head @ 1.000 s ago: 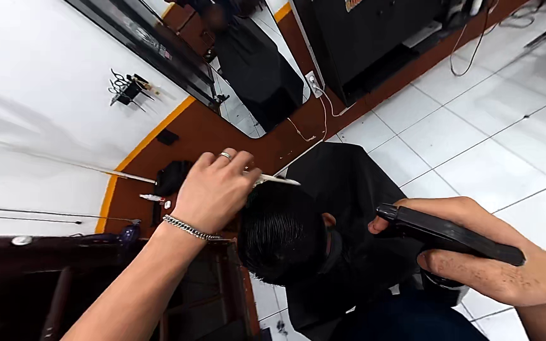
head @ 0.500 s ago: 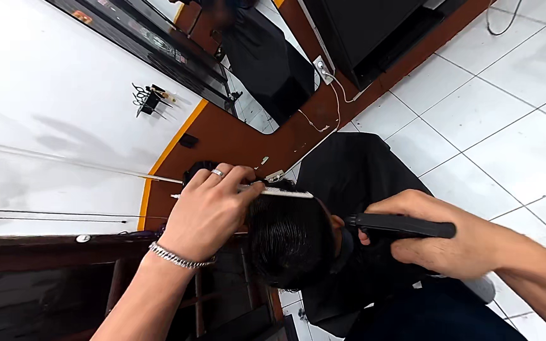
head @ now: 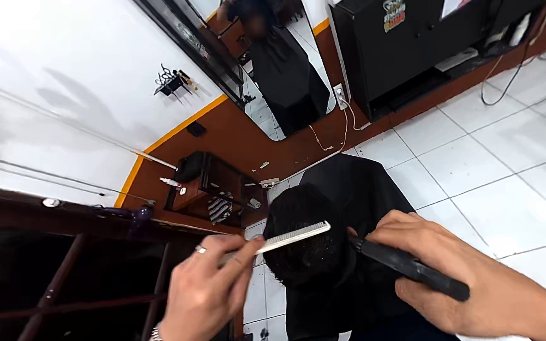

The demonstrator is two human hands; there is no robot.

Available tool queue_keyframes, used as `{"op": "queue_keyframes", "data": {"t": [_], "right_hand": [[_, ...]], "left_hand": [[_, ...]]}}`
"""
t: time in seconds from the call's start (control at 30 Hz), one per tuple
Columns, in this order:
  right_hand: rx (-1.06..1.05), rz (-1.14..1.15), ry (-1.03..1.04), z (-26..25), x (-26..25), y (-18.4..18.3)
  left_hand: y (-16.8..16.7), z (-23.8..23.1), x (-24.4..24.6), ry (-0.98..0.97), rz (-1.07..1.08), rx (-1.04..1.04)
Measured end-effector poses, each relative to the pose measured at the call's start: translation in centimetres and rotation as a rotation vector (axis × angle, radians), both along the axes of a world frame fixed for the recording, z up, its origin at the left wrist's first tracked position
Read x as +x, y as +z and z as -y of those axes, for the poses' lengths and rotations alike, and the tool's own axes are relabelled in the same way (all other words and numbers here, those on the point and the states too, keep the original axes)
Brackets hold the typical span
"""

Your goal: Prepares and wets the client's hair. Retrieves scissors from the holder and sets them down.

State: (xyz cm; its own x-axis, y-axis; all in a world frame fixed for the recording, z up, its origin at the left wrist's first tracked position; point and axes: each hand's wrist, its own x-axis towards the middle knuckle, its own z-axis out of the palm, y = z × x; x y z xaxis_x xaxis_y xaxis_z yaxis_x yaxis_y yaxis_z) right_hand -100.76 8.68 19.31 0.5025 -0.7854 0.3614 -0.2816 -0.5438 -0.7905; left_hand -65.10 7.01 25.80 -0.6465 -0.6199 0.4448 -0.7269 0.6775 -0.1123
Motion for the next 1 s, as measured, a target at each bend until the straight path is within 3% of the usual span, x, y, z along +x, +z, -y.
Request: {"op": "queue_keyframes", "data": {"t": [0.2, 0.37, 0.57, 0.63, 0.7, 0.8, 1.0], "right_hand": [[0.019, -0.162, 0.054, 0.1, 1.7, 4.0], [0.028, -0.275, 0.079, 1.1, 3.9, 5.7], [0.021, -0.428, -0.071, 0.1, 6.0, 6.9], [0.034, -0.454, -0.032, -0.2, 6.5, 7.6], [0.019, -0.466, 0.034, -0.2, 7.4, 8.0], [-0.035, -0.549, 0.014, -0.4, 9.1, 8.7], [0.04, -0.624, 0.046, -0.3, 11.3, 10.4]], "left_hand": [[-5.5, 1.9, 0.8, 0.18, -0.043, -0.142], [-9.6, 2.8, 1.0, 0.438, -0.229, -0.005], [-11.8, 1.9, 4.1, 0.679, -0.521, 0.201], [-12.4, 0.6, 4.9, 0.621, -0.662, 0.069], [-12.5, -1.5, 3.7, 0.442, -0.777, -0.059], [-13.1, -3.4, 0.8, 0.294, -0.788, -0.127], [-14.7, -2.4, 0.3, 0.479, -0.716, -0.093]]}}
